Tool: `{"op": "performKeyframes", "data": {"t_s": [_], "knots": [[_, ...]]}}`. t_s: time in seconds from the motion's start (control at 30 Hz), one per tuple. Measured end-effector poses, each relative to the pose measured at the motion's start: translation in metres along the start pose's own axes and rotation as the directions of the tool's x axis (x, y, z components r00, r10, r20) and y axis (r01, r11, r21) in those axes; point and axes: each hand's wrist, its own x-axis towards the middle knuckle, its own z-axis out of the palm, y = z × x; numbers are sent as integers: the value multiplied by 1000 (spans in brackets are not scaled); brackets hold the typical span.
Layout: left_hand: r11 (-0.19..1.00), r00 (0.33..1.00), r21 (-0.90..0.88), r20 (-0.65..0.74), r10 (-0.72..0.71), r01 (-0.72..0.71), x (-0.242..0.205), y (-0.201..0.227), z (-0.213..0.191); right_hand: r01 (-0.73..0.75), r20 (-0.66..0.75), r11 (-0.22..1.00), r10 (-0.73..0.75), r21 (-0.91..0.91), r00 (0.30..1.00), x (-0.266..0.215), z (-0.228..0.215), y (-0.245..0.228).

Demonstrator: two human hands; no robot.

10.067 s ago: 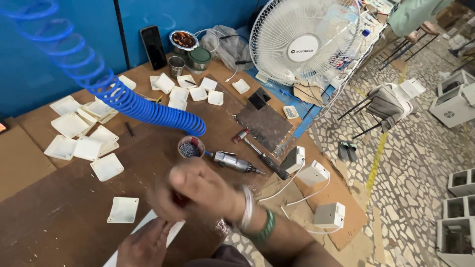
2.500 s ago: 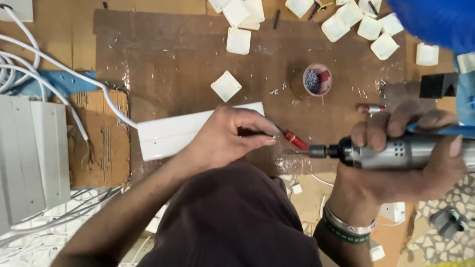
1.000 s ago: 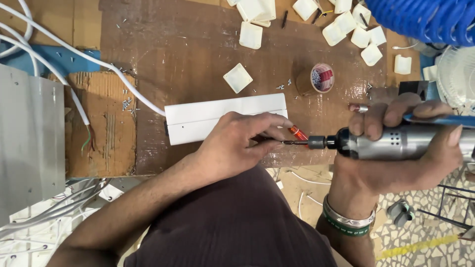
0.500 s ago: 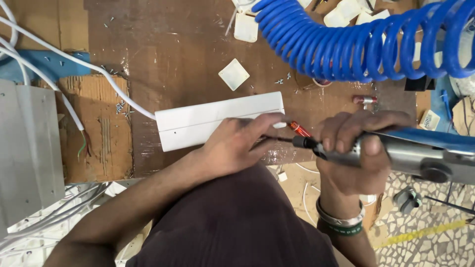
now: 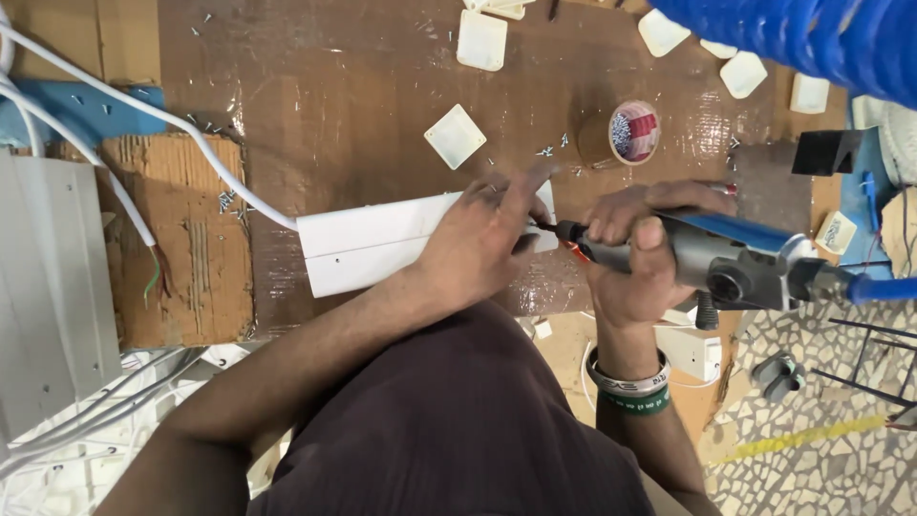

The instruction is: The person assembles white metal electrical enclosure boxes at a workbench. They hammer components into a box, drive screws with a red-handled screwdriver, use a pneumatic screwdriver to fasten screws, fit a cover plate onto a box, and place finished boxes onto a stack of completed enclosures.

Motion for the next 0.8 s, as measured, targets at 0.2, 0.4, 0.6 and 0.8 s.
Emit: {"op": "performKeyframes", "data": {"t_s": [0.2,0.4,0.6,0.8], "knots": [[1000,1000,11,-3,-25,25,3,-2,-1,29,-23,999,-30,-17,999,1,-2,3],[999,999,-15,10,-32,32,6,0,-5,11,16,999,-10,-38,1000,0,10,-6],[998,998,-19,37,-56,57,6,1,-8,52,33,997,-50,-54,998,1,13,-4],[998,998,1,15,-68,68,5,-2,-5,109,99,989,-100,-98,990,3,15,-1]]}}
